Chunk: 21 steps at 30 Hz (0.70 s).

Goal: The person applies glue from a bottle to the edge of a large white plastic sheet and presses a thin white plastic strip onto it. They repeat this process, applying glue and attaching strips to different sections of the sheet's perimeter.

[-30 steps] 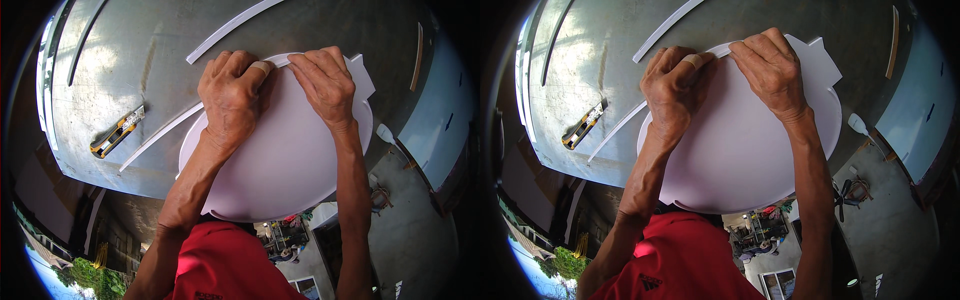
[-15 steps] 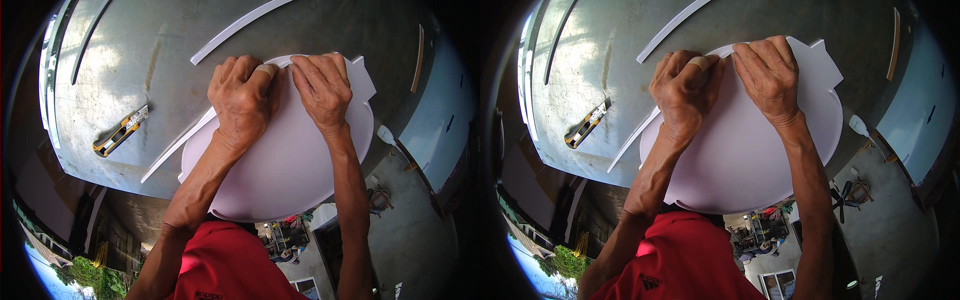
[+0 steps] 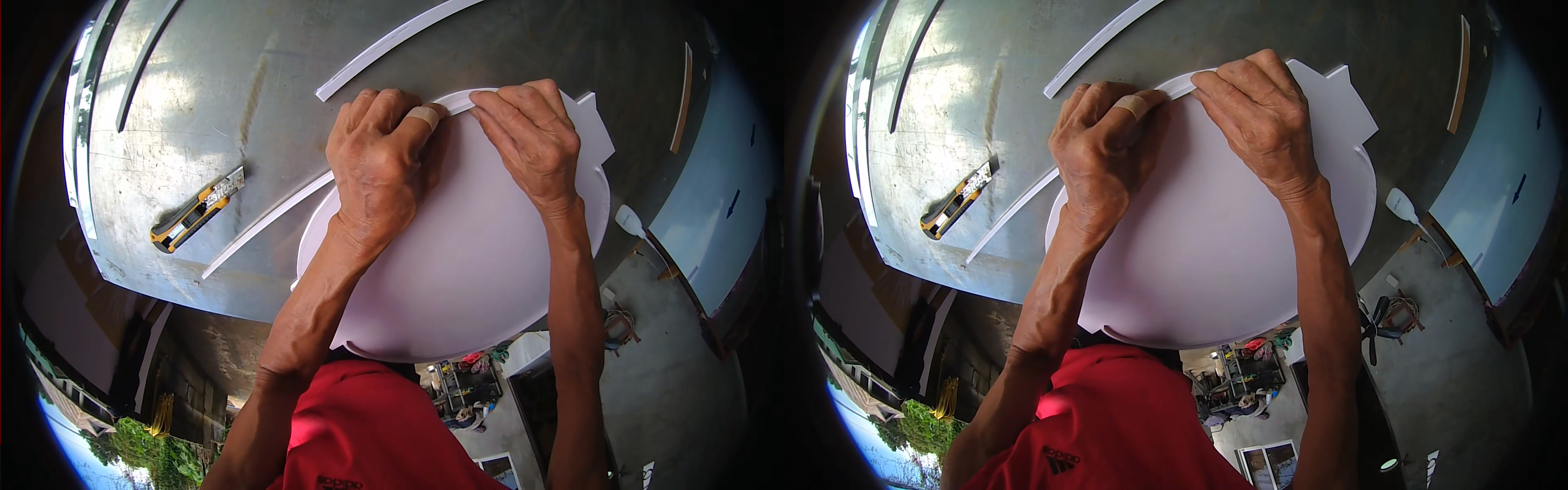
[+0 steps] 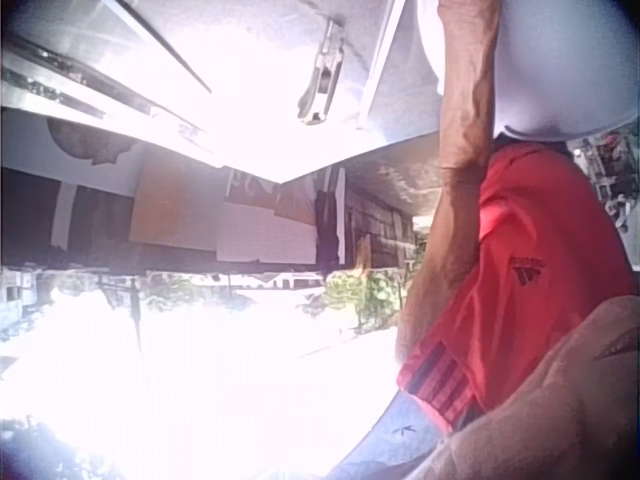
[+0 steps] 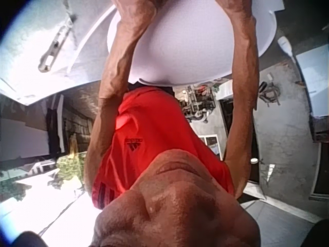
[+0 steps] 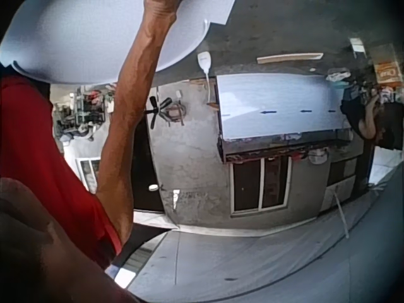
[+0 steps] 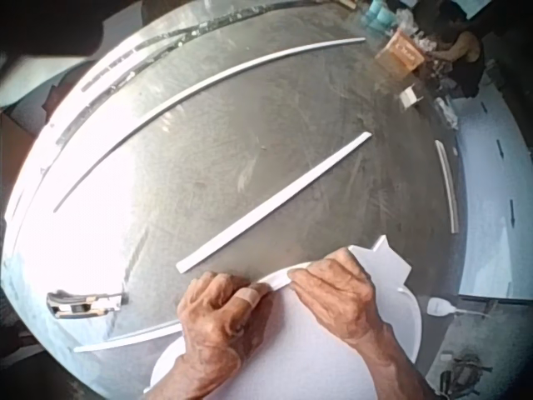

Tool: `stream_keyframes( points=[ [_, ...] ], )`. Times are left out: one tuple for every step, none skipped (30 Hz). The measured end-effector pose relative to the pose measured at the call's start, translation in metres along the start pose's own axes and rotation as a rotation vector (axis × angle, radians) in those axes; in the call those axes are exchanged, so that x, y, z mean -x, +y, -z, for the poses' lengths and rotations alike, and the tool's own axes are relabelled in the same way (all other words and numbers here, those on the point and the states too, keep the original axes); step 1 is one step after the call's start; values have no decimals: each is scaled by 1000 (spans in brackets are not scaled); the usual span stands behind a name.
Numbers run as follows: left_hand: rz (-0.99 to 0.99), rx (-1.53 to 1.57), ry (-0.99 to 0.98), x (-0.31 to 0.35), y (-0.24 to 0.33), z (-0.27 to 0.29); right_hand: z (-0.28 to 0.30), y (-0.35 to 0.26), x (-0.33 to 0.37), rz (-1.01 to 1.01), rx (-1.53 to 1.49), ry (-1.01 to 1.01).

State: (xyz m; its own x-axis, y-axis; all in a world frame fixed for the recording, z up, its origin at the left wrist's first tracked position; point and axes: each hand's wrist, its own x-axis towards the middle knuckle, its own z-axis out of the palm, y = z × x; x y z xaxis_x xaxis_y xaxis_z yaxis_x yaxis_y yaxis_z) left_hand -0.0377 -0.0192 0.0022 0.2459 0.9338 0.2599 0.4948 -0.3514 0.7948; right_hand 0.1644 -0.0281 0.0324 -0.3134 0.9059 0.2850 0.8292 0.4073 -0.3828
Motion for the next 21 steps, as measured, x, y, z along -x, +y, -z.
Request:
stream_keyframes(
  points=[
    [-5,-1,3,0,-1,0,1,0,-1,3,1,-6],
    [-5,-1,6,0,-1,0,0,0,-2,12,-4,-3],
    [-5,0,8,-1,-1,0,-1,0,-3,21,-9,0],
    [-6,1,11,-1,-1,0,-1,0,-3,29,-13,3],
    [3,-12,-1,-2,0,1,-1,1,-3,32,-7,3],
    [13,-27,-12,-3,1,3,-1,1,-3,36,-2,4],
    [22,-42,-24,-3,2,4,-2,1,-3,40,3,5],
    [30,-39,-17,-3,3,4,-2,1,-3,35,10,9],
    [37,-35,-10,-3,4,3,-2,-1,-2,29,18,13],
    [45,-31,-4,-3,5,2,-3,-1,-1,23,26,16],
    [48,-31,7,-2,6,2,-5,-2,-1,21,30,30],
    [51,-30,18,-1,8,0,-6,-2,0,18,34,42],
    [55,-29,28,0,9,-1,-8,-3,2,16,38,54],
    [66,-29,33,1,9,-2,-9,-4,2,8,46,66],
    [76,-30,39,1,10,-3,-10,-6,2,2,54,78],
    [86,-31,46,2,10,-4,-11,-7,2,-3,63,91],
    [88,-28,62,3,11,-6,-12,-8,3,-18,66,97],
    [88,-26,80,4,12,-8,-13,-10,5,-32,69,106],
    [88,-23,98,5,12,-9,-13,-10,5,-46,72,114],
    [81,-29,77,4,12,-8,-12,-9,4,-44,54,94],
    [75,-33,55,4,10,-5,-10,-6,5,-43,37,73]
  ],
)
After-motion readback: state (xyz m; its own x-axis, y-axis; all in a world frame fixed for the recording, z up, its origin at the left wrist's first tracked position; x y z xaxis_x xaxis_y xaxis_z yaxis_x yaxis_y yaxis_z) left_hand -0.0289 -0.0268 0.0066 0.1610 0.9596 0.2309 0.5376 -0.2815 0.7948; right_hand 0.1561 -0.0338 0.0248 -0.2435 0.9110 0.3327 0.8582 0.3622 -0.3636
